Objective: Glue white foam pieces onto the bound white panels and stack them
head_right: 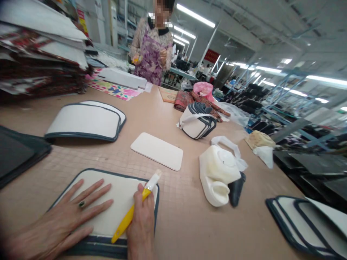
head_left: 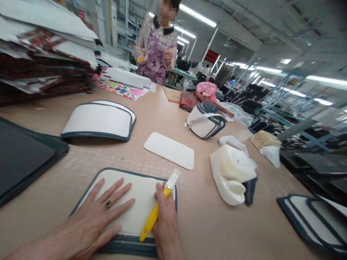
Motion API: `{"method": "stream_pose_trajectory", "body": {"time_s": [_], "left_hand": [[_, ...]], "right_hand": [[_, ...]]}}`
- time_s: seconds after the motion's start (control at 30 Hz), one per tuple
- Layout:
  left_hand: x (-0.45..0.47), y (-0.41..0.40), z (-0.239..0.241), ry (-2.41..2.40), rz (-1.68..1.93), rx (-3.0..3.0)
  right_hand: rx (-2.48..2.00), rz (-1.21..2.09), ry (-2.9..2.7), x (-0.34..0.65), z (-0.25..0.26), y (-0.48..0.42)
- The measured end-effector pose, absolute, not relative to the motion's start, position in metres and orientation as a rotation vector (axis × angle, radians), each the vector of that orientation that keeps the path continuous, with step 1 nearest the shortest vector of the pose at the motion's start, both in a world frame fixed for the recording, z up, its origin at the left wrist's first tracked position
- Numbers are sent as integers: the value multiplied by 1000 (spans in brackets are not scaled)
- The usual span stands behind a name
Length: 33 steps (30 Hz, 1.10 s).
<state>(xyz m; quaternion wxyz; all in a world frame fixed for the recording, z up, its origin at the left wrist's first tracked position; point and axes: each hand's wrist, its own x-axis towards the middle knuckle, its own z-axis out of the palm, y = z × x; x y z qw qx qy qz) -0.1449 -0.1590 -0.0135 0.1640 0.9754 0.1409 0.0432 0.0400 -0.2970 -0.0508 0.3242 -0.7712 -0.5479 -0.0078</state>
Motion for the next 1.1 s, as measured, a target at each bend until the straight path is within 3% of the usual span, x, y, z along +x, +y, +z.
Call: {"method": "stream_pose_trajectory", "body": {"time_s": [0.1, 0.27, 0.53, 0.67, 0.8, 1.1], "left_hand": [[-121, -168, 10, 584, 87, 2728], [-107, -171, 18, 391, 18, 2718], [-176, -133, -10, 719, 61, 2711], [-174, -134, -30, 705, 205, 2747], [-170, -133, -45, 670, 381, 2762], [-175, -136, -14, 738, 67, 2654]], "right_hand": [[-2006, -37, -1495, 44, -60, -300], [-1947, -26, -1642, 49, -70, -305], [-2019, -30, -1556, 48, -56, -304], [-1851, -1, -1679, -1, -32, -264], [-1790, 50, -1706, -41, -41, -230], [-2019, -192, -1434, 63, -52, -295]]}}
